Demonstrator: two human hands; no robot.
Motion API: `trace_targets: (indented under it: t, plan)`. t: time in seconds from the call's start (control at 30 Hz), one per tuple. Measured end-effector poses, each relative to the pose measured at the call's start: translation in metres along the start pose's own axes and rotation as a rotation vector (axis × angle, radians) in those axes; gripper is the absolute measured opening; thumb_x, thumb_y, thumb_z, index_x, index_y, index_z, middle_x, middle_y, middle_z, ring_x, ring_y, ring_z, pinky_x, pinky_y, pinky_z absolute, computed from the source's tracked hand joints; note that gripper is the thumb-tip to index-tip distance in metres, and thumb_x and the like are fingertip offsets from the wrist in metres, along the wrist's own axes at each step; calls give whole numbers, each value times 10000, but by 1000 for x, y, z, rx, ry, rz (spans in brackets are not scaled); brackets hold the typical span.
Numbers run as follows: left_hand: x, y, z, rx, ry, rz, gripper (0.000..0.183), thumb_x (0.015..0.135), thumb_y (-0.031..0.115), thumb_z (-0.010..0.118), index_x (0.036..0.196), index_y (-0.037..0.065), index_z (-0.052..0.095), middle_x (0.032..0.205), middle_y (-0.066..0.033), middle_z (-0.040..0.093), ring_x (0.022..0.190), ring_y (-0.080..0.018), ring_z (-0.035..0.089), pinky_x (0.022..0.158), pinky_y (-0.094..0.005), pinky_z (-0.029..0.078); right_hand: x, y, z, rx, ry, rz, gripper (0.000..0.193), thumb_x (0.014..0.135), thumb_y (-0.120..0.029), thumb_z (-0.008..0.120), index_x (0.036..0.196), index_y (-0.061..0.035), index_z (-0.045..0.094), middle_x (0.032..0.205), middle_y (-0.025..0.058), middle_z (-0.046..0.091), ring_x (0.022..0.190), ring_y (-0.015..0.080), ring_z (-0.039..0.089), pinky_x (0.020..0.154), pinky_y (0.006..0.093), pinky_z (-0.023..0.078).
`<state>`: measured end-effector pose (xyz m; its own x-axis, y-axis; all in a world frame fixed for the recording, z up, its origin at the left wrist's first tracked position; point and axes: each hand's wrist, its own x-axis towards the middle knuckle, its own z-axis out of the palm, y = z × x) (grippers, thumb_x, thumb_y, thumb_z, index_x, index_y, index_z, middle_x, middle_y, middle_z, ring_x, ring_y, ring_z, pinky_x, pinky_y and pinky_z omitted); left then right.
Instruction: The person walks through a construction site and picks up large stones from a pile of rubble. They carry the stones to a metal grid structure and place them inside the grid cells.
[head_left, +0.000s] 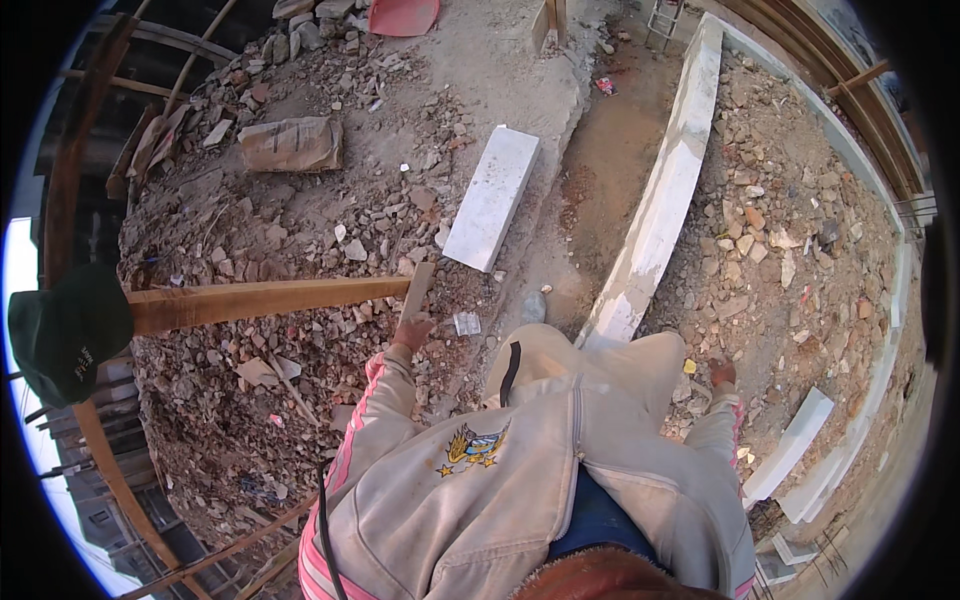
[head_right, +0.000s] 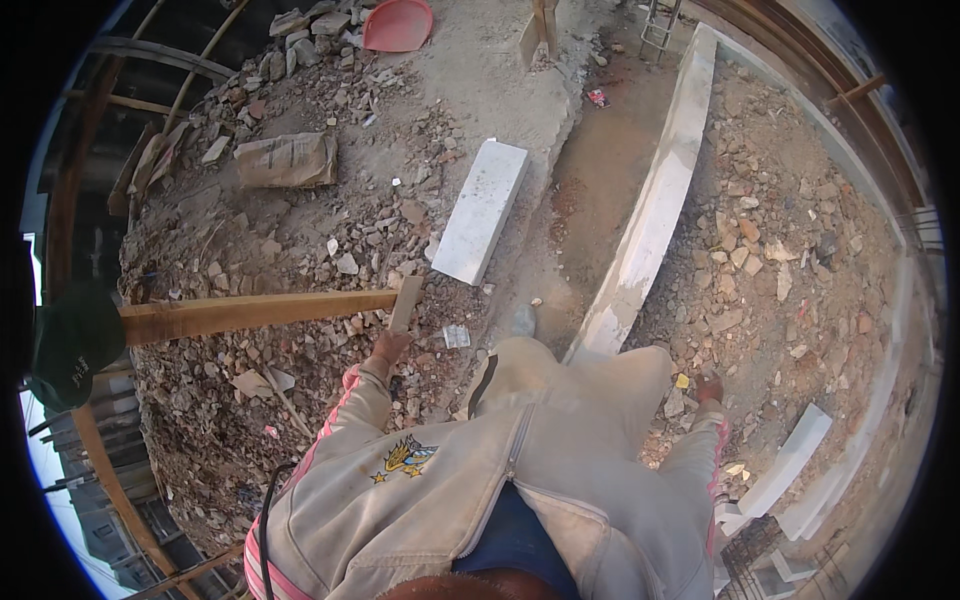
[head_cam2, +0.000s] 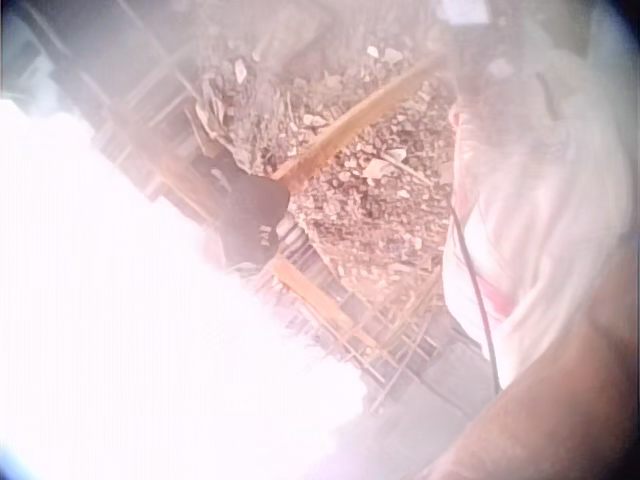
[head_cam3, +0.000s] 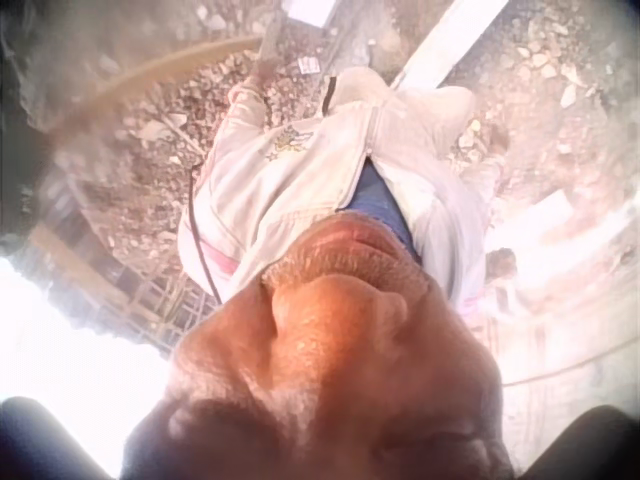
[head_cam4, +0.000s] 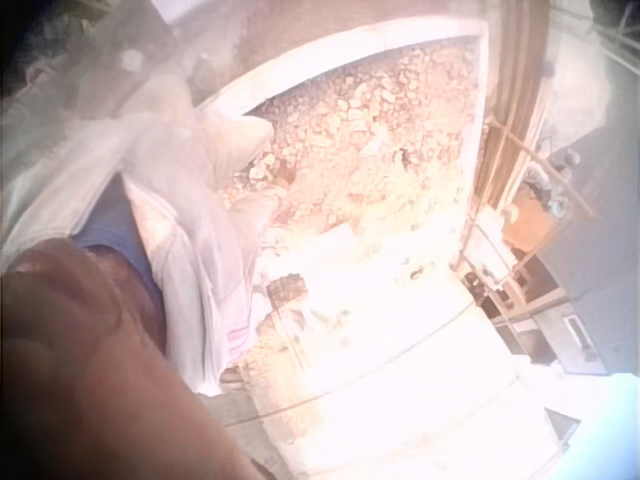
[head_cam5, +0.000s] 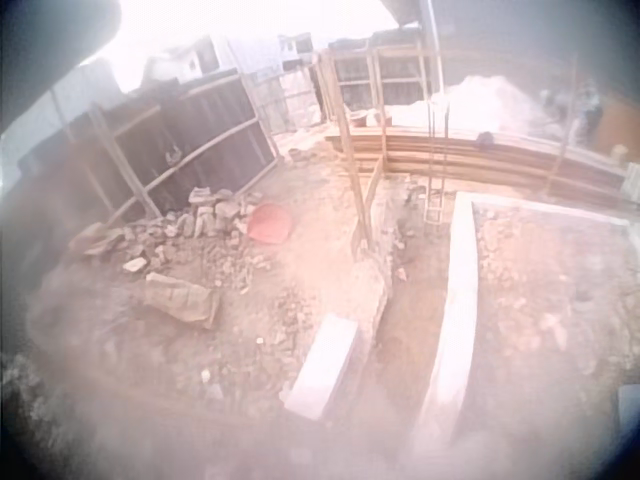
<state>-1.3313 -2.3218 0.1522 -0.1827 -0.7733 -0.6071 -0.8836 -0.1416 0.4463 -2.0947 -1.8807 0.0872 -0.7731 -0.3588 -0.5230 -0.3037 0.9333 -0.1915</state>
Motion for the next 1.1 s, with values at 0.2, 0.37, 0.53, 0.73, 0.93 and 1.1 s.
trace_targets:
  t: [0.2,0.37,0.53,0.73,0.93,1.1]
  plan:
    - [56,56,-26,375,-195,274,323,876,375,523,1042,140,669,1063,-183,671,974,-348,650,821,-458,516,-49,-38,-102,113,458,10,475,858,-322,655,1220,-18,610,1187,193,638,1044,341,632,904,395,482]
    - [119,61,-13,276,-163,311,428,835,489,544,1026,128,672,1066,-209,662,990,-382,638,844,-476,497,-35,-80,-111,311,471,-137,396,882,-275,621,1186,-22,628,1127,201,658,1038,330,636,901,385,482]
    - [137,80,9,154,-176,223,555,803,567,587,1051,81,685,1106,-240,651,1045,-401,621,893,-472,481,21,-117,-13,264,391,-270,301,860,-231,662,1069,-16,645,900,112,668,752,214,619,675,349,508]
    - [160,140,-51,291,-275,57,502,824,535,581,1103,130,684,1162,-155,665,1058,-358,628,908,-437,491,148,-145,66,260,-127,-148,369,759,-346,710,956,-35,697,967,185,692,930,354,656,847,422,510]
    - [244,175,-114,-24,121,-214,462,778,549,645,971,142,744,907,-145,721,868,-307,686,800,-391,529,318,-310,24,472,-394,-97,361,824,-244,682,1119,-52,599,757,105,641,645,268,629,555,389,492]
    - [265,201,-153,-252,249,-185,464,801,492,665,971,64,728,854,-119,724,777,-250,684,729,-393,535,350,-568,-88,641,-524,-89,280,848,-185,673,1092,-81,581,668,41,572,473,146,544,364,294,358]
